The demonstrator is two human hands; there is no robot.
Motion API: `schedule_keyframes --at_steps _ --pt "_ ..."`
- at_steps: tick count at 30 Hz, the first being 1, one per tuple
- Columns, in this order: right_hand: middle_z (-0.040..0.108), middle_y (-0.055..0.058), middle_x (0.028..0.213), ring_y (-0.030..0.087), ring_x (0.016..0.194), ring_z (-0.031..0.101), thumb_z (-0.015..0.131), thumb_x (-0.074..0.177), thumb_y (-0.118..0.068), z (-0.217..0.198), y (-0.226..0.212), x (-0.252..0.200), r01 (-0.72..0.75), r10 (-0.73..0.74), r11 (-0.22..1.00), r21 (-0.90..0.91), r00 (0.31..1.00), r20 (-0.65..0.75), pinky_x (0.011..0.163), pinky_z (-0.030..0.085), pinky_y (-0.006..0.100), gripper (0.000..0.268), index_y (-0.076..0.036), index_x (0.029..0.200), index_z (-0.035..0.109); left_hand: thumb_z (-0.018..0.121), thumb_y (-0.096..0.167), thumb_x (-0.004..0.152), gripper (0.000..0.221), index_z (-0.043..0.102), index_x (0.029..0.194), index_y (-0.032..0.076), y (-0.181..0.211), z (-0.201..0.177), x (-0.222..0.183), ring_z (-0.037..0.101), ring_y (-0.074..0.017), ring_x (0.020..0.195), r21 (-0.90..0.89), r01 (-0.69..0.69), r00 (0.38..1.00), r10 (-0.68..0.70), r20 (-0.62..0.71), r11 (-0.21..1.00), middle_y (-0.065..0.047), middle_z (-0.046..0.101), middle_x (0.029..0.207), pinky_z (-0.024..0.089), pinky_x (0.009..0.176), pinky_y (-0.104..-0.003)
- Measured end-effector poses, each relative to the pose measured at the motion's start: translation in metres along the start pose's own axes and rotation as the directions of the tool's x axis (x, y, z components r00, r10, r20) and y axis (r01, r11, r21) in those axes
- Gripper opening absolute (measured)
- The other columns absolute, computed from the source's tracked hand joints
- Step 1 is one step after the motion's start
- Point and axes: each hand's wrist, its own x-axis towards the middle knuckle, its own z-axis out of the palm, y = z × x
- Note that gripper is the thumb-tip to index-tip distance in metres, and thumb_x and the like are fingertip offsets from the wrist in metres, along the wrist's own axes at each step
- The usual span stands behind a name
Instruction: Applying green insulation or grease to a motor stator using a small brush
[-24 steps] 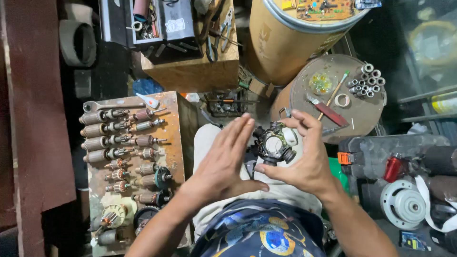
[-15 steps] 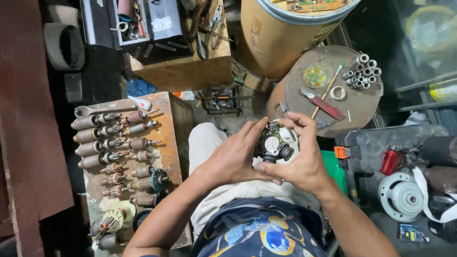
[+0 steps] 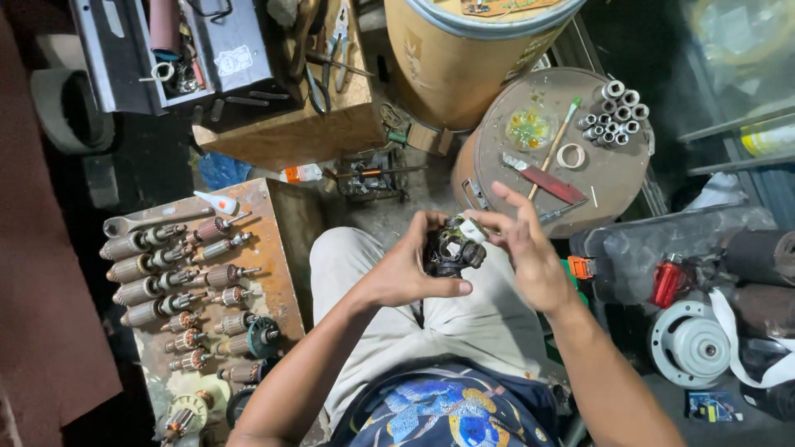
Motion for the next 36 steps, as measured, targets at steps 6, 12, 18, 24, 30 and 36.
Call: schedule_keyframes --at_steps 6,12,18,24,30,36 --pt "0.078 0.005 0.100 0.024 0.096 0.074 0.065 0.100 -0.021 -0.105 0.143 0.101 -0.383 -0.018 0.781 -0.494 0.776 -0.631 0.079 0.058 0.036 0.018 -0.020 0.115 0.076 0.102 0.033 0.054 0.098 0.050 0.128 -0.003 -0.029 0.001 0.057 0.062 -0.0376 0.111 0.007 0.049 0.996 -0.049 -0.073 0.999 -0.024 0.062 0.112 0.053 0.096 -0.051" --pt "0.078 0.004 0.092 0.032 0.095 0.075 0.072 0.090 -0.040 -0.155 0.217 0.165 -0.714 0.101 0.517 -0.472 0.598 -0.795 0.079 0.061 0.046 0.017 -0.037 0.105 0.080 0.092 0.034 0.056 0.100 0.045 0.139 0.006 -0.023 0.003 0.124 0.062 -0.0535 0.119 0.348 0.083 0.995 -0.060 -0.076 0.934 -0.027 0.062 0.125 0.054 0.100 -0.061" --pt "0.079 0.013 0.098 0.036 0.102 0.074 0.077 0.087 -0.041 -0.161 0.196 0.180 -0.797 0.256 0.466 -0.385 0.537 -0.803 0.083 0.059 0.049 0.026 -0.027 0.109 0.080 0.092 0.024 0.056 0.098 0.047 0.140 0.001 -0.040 0.004 0.172 0.060 -0.0554 0.119 0.404 0.004 0.999 0.009 -0.030 0.915 -0.029 0.059 0.122 0.053 0.099 -0.064" --pt "0.079 0.012 0.101 0.036 0.105 0.073 0.074 0.089 -0.041 -0.162 0.199 0.189 -0.857 0.293 0.397 -0.330 0.459 -0.839 0.090 0.059 0.049 0.024 -0.028 0.108 0.081 0.094 0.033 0.055 0.103 0.044 0.143 0.013 -0.067 0.004 0.201 0.059 -0.0509 0.124 0.503 0.021 1.000 -0.020 -0.007 0.864 -0.021 0.053 0.131 0.052 0.104 -0.061" --pt "0.079 0.009 0.100 0.033 0.107 0.072 0.069 0.087 -0.047 -0.162 0.218 0.183 -0.835 0.291 0.502 -0.224 0.407 -0.865 0.091 0.058 0.047 0.026 -0.033 0.107 0.079 0.096 0.038 0.055 0.106 0.044 0.143 0.011 -0.082 0.007 0.217 0.057 -0.0513 0.126 0.499 -0.018 1.000 0.004 0.028 0.866 -0.020 0.050 0.131 0.052 0.105 -0.062" --pt "0.078 0.015 0.096 0.041 0.102 0.072 0.065 0.088 -0.037 -0.153 0.198 0.181 -0.769 0.169 0.559 -0.310 0.472 -0.865 0.087 0.057 0.054 0.026 -0.021 0.102 0.080 0.097 0.031 0.056 0.108 0.039 0.146 0.011 -0.078 0.008 0.225 0.054 -0.0524 0.130 0.494 -0.015 0.994 -0.041 0.102 0.869 -0.024 0.051 0.132 0.046 0.111 -0.062"
